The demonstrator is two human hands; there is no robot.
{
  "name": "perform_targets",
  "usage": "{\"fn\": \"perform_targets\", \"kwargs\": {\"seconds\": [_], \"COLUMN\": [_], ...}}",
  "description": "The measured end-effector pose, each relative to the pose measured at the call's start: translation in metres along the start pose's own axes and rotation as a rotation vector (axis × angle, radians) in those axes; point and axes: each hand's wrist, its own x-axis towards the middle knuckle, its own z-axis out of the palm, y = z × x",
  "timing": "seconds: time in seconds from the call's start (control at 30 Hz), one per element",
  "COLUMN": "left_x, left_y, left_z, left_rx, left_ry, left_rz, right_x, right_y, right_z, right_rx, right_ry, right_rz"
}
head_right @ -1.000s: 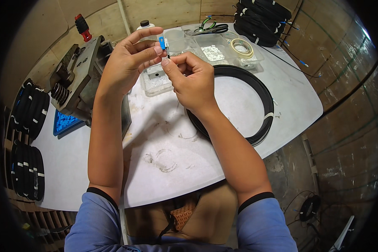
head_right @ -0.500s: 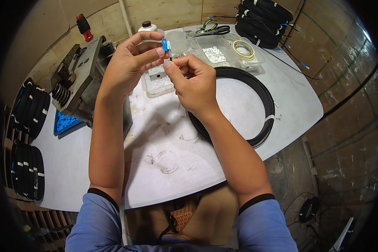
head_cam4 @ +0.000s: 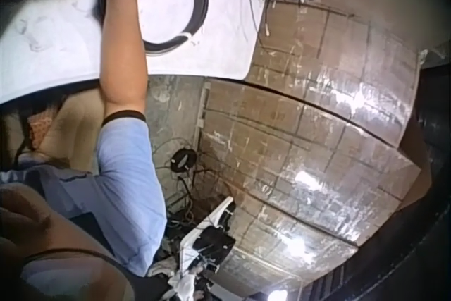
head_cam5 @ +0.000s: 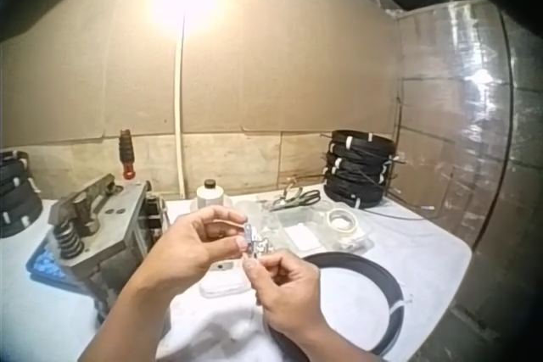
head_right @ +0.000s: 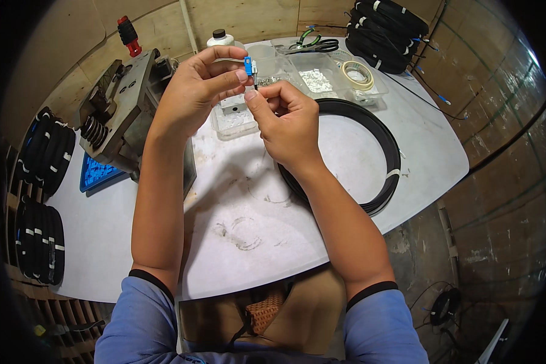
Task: Assembling small electronic connectors onto the ends of a wire using a desktop press and manual assembly.
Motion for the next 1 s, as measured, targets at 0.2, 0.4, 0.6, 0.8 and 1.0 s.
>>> {"fn": "perform_targets", "kwargs": {"seconds": [0.2, 0.4, 0.6, 0.8, 1.0], "left_x": [0.0004, 0.0012, 0.0011, -0.001, -0.0001], "left_y": [-0.0008, -0.0021, -0.0036, 0.0001, -0.0022], "left_z": [-0.0002, 0.0005, 0.0023, 0.0025, 0.0023], "left_rx": [-0.005, -0.029, -0.042, -0.051, -0.039], "left_ry": [-0.006, -0.009, 0.009, 0.005, -0.003], "left_rz": [0.003, -0.001, 0.018, 0.007, -0.011], "right_x": [-0.0001, -0.0001, -0.0003, -0.0002, -0.0004], "right_y": [0.0022, 0.0, 0.0016, 0.0009, 0.0018], "right_z": [-0.0008, -0.0012, -0.0015, -0.0011, -0.0013], "right_rx": [0.01, 0.008, 0.02, 0.029, 0.02], "right_ry": [0.002, 0.003, 0.001, -0.003, -0.004], "right_rz": [-0.014, -0.012, -0.006, -0.006, -0.011]}}
